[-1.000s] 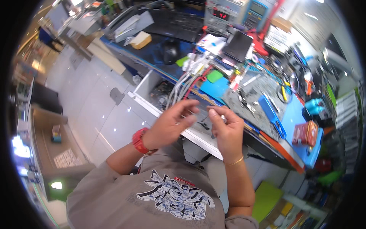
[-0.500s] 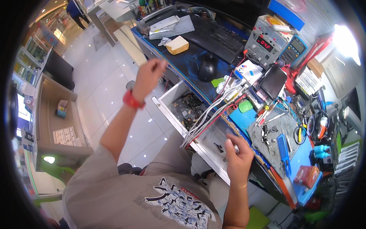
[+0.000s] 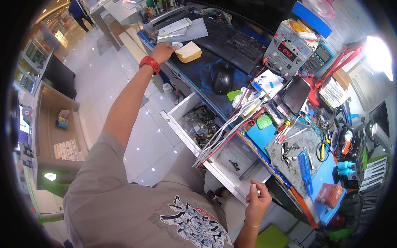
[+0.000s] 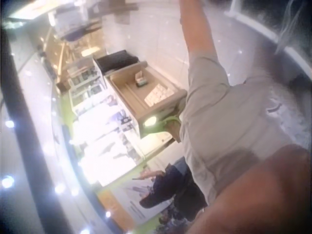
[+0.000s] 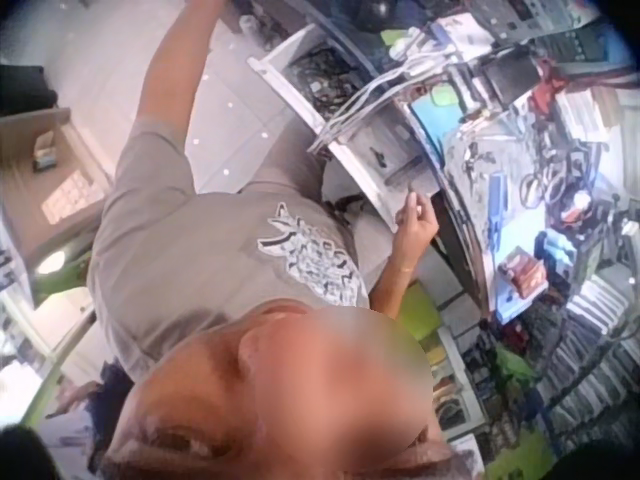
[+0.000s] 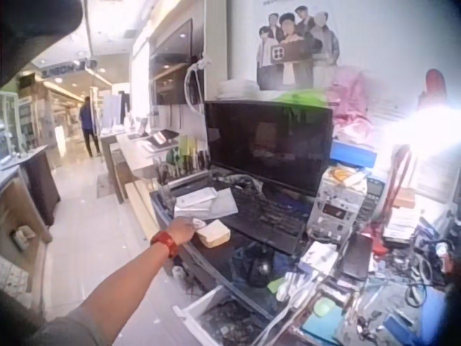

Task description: The person sorts through components in a drawer and on a workbench, handling small circuit boards and wires before using wire cutters to clip a small piece of material.

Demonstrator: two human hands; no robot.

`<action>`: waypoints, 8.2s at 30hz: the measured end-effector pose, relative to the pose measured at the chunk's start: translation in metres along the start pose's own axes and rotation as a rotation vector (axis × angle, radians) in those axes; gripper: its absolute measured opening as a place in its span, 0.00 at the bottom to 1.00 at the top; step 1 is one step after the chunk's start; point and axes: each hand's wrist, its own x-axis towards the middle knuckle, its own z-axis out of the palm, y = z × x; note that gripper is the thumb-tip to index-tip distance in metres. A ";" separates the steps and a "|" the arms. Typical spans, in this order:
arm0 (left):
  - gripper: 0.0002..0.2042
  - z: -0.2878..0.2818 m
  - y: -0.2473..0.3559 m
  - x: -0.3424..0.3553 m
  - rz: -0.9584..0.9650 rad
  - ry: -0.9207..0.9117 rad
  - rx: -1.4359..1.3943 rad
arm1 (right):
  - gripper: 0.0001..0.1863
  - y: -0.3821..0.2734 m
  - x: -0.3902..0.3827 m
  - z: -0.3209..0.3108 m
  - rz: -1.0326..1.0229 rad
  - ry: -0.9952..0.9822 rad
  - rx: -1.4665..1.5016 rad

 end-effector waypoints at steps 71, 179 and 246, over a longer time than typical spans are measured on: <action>0.10 0.027 0.290 -0.420 -0.064 -0.852 -1.318 | 0.19 -0.015 -0.036 0.000 -0.595 0.068 -0.250; 0.24 0.070 0.129 -0.283 0.216 0.219 -0.599 | 0.11 0.022 0.109 0.040 -0.093 -0.575 -1.209; 0.23 0.072 0.126 -0.282 0.102 0.194 -0.652 | 0.08 -0.152 0.266 -0.095 -0.644 0.315 -0.673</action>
